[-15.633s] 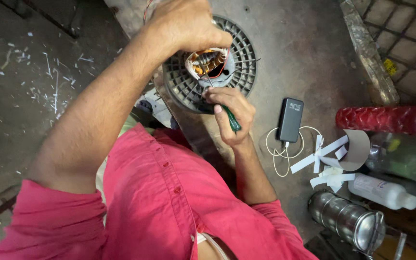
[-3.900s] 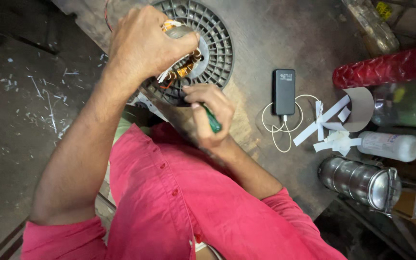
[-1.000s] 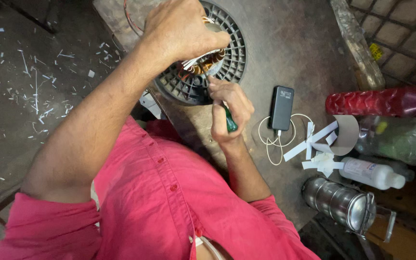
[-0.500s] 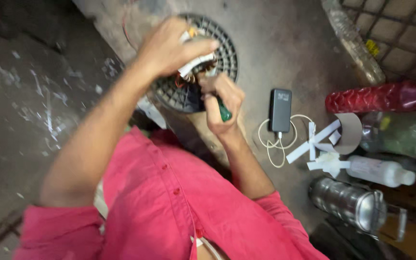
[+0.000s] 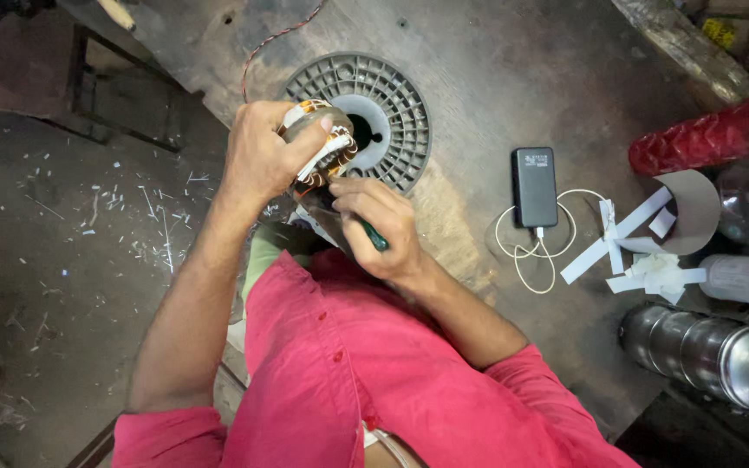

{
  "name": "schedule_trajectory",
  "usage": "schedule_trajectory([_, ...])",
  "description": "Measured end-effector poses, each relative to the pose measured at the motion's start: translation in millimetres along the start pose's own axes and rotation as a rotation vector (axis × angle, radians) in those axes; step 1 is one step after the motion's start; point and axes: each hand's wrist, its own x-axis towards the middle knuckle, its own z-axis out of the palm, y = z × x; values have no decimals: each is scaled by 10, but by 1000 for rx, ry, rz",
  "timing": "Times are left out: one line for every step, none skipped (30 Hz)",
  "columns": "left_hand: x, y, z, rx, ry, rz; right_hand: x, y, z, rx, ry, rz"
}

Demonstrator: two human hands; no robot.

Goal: The person uses a screwdriver to adjust copper windings inside a motor stator, then uses scissors to trim wires. The person moves around the workshop to retrieve a red wire and returns to the stator to continue the repair.

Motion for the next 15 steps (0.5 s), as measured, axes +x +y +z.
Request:
schedule_trajectory([-7, 7, -3, -3, 4, -6, 11, -19, -43, -3, -14, -13])
schedule_trajectory([-15, 15, -11, -6, 7, -13, 8, -52, -82, -6, -28, -26])
schedule_trajectory([-12, 19, -11, -16, 5, -19, 7, -69, -115, -9, -44, -40])
schedule_trajectory([-7, 24, -12, -25, 3, -25, -2, -87, -149, -1, -24, -39])
schedule_trajectory([16, 29, -21, -34, 0, -27, -3, -94, -175, 5, 0, -40])
schedule_trajectory([35, 38, -27, -7, 0, -49, 12, -84, -180, 11, 24, -41])
schedule_trajectory([43, 51, -24, 18, -5, -69, 18, -80, -182, 1, 34, -33])
schedule_trajectory([48, 63, -20, 43, -10, -89, 25, -72, -175, -9, 43, -25])
schedule_trajectory([53, 71, -14, 31, -8, -80, 34, -53, -159, -18, 54, -16])
schedule_trajectory([54, 78, -8, 20, -6, -71, 33, -45, -148, -15, 52, -22])
schedule_trajectory([55, 83, -24, 14, 0, -62, 43, -35, -121, -8, 51, -32])
schedule_trajectory([57, 87, -37, 11, -6, -72, 53, -28, -100, -1, 50, -42])
schedule_trajectory([54, 88, -43, 6, -12, -88, 52, -26, -91, 1, 58, -42])
schedule_trajectory([60, 84, -49, 0, -17, -103, 50, -22, -80, 3, 65, -41])
schedule_trajectory([46, 79, -42, 13, -12, -87, 24, -27, -77, 4, 70, -35])
